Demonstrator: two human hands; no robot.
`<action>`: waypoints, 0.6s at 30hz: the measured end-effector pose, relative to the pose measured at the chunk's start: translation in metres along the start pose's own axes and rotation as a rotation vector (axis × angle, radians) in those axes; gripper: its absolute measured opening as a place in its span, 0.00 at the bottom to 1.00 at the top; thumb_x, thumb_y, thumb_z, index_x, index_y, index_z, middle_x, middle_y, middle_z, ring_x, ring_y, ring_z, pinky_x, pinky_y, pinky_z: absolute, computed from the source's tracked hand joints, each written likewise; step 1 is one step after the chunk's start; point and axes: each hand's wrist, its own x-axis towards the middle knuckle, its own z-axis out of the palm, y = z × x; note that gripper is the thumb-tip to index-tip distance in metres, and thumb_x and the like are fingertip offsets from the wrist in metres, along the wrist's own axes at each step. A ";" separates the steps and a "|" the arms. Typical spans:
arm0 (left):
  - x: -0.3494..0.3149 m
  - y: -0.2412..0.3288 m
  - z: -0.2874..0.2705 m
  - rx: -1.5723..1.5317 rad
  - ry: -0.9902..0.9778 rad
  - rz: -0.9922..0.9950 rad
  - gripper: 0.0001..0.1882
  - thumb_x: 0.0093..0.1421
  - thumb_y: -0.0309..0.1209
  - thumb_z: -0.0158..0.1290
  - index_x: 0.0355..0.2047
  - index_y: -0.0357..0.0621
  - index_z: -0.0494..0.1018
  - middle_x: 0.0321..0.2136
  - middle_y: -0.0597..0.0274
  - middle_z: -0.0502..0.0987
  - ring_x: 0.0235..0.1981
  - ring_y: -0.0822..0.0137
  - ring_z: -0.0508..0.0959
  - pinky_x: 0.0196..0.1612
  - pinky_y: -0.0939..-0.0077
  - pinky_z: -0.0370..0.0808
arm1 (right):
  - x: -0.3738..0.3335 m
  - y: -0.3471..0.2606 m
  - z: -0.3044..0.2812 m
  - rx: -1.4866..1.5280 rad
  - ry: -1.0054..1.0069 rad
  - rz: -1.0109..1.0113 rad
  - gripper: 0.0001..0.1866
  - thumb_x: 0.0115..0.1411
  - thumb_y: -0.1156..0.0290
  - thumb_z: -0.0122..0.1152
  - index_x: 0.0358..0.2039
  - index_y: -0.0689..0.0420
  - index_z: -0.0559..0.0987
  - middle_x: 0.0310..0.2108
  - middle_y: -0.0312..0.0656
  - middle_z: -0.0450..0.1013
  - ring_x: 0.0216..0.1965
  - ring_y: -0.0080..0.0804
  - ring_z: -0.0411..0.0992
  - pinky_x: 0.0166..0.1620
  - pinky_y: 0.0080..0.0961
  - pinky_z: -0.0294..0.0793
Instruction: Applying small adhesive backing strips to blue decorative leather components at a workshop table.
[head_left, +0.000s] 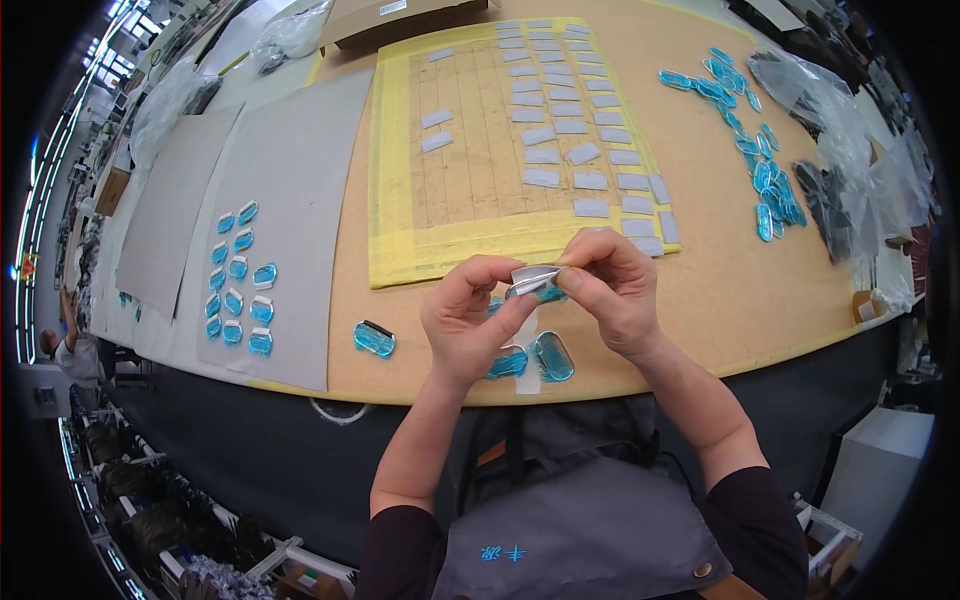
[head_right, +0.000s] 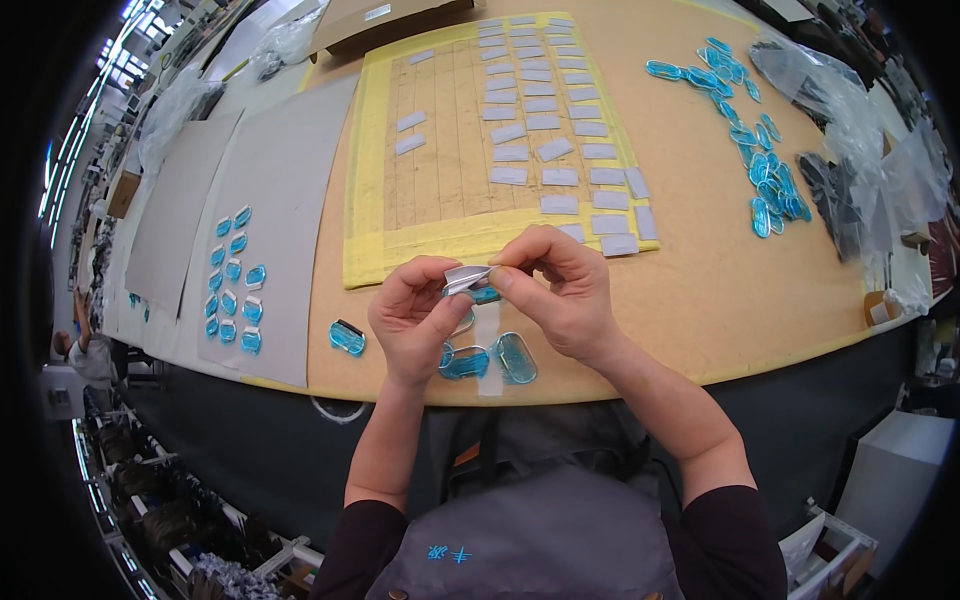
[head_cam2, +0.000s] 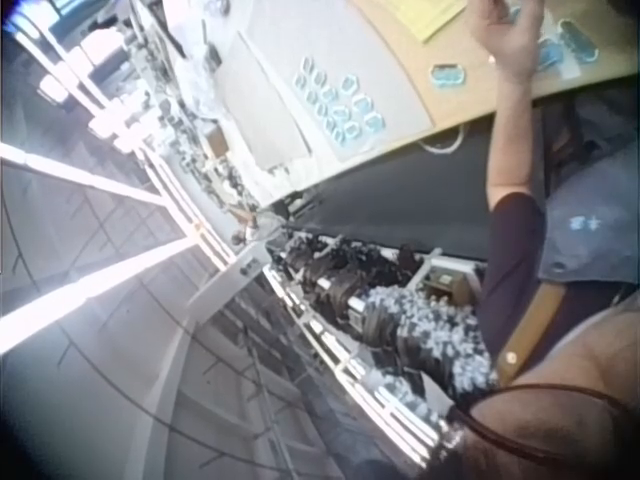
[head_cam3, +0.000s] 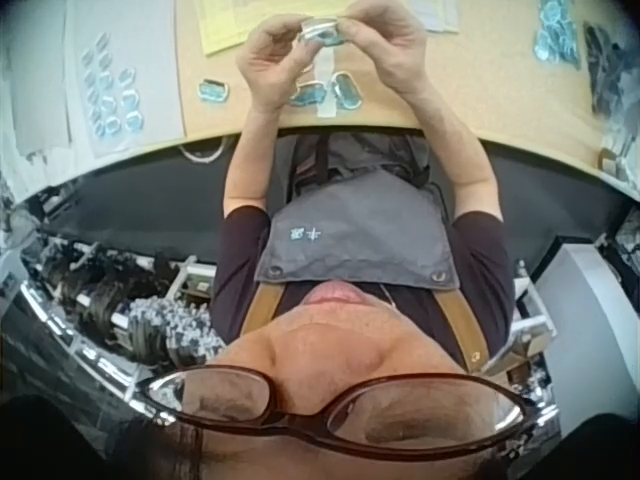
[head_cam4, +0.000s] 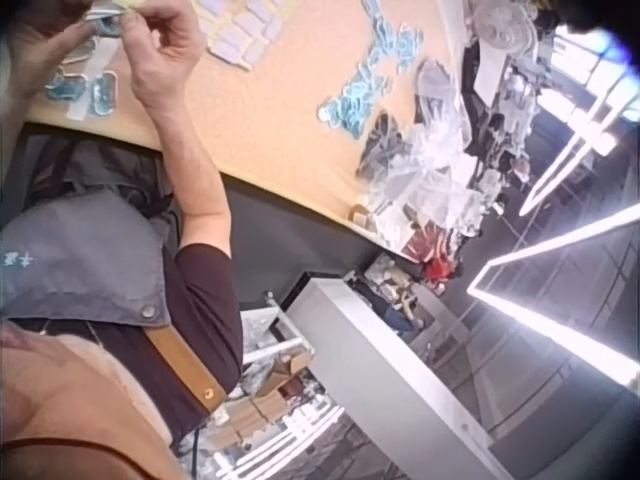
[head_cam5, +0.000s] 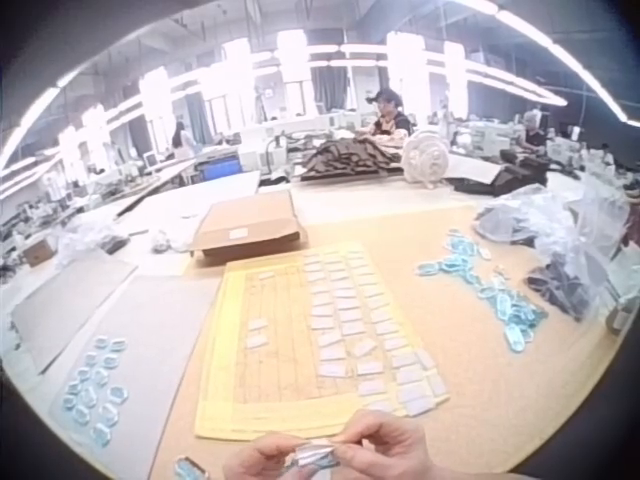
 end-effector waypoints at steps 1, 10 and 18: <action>0.000 0.000 0.000 -0.009 0.006 -0.014 0.18 0.54 0.15 0.60 0.45 0.30 0.72 0.41 0.55 0.77 0.45 0.68 0.77 0.52 0.73 0.73 | 0.000 0.000 0.000 -0.003 0.001 -0.001 0.05 0.57 0.82 0.62 0.35 0.62 0.77 0.31 0.33 0.73 0.33 0.16 0.67 0.37 0.15 0.66; -0.002 -0.003 -0.005 -0.186 0.020 -0.094 0.15 0.57 0.15 0.59 0.45 0.30 0.73 0.41 0.56 0.79 0.44 0.70 0.78 0.49 0.77 0.75 | 0.000 0.002 0.001 -0.007 0.008 -0.018 0.05 0.58 0.81 0.62 0.35 0.61 0.77 0.31 0.33 0.72 0.33 0.16 0.67 0.37 0.15 0.65; 0.001 0.003 0.000 -0.168 0.030 -0.125 0.14 0.58 0.16 0.57 0.46 0.31 0.73 0.41 0.56 0.79 0.42 0.72 0.79 0.45 0.81 0.76 | 0.000 0.001 0.000 -0.013 0.010 0.002 0.04 0.58 0.80 0.62 0.34 0.61 0.77 0.30 0.32 0.72 0.32 0.15 0.67 0.36 0.15 0.65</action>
